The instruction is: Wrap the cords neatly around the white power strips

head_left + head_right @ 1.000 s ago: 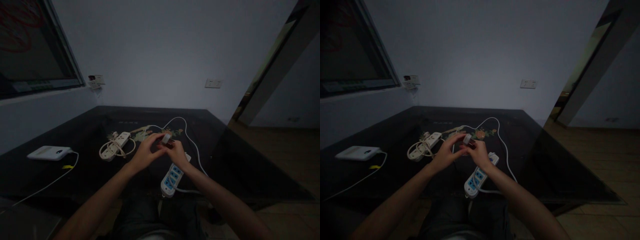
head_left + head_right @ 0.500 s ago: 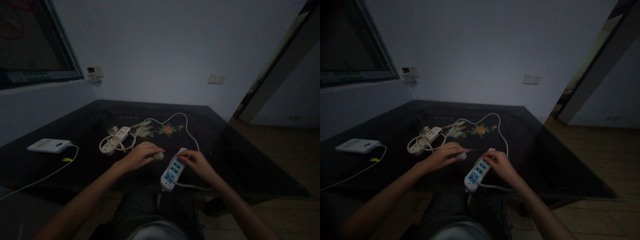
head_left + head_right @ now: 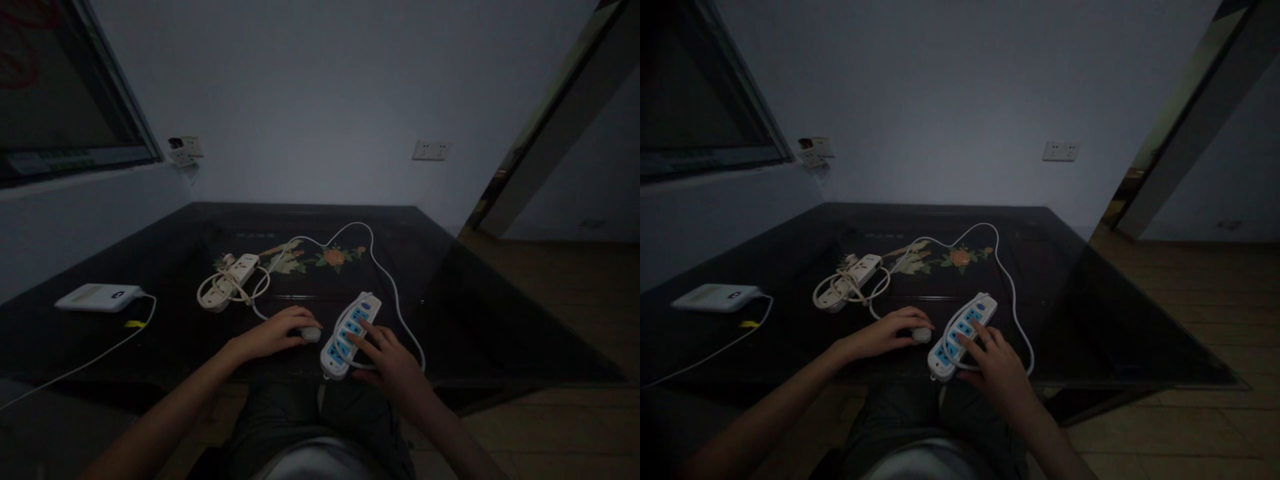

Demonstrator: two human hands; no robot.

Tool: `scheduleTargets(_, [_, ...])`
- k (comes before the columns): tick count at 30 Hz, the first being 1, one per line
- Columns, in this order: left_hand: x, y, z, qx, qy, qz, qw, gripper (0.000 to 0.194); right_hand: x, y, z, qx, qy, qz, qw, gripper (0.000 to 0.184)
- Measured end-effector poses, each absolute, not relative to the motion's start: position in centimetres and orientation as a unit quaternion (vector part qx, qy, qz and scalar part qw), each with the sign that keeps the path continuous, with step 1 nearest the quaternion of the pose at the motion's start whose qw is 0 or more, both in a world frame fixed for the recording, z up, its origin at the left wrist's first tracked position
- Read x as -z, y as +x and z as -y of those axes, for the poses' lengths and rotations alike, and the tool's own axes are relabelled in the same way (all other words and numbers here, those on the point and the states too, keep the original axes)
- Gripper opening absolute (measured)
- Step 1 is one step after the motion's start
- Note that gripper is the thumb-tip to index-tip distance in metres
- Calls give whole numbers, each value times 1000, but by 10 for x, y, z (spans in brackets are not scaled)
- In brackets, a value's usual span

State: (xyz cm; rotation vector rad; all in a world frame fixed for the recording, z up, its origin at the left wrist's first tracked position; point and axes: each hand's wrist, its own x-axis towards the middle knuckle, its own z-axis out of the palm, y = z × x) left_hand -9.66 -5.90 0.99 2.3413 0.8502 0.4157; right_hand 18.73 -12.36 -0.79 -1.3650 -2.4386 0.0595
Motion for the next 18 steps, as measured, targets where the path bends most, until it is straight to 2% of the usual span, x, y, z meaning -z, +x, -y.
scheduleTargets(4, [-9, -98, 61, -170, 876, -319, 318, 38, 8, 183, 120, 20, -486, 857, 172, 58])
scheduleTargets(9, [-6, -98, 66, -168, 884, -320, 298, 43, 10, 182, 112, 44, -488, 855, 171, 55])
scheduleTargets(14, [-10, -98, 68, -164, 873, -328, 321, 67, 9, 183, 97, 5, -488, 854, 177, 52])
scheduleTargets(18, [-14, -91, 59, -176, 827, -376, 380, 47, 9, 184, 84, -36, -493, 846, 203, 46])
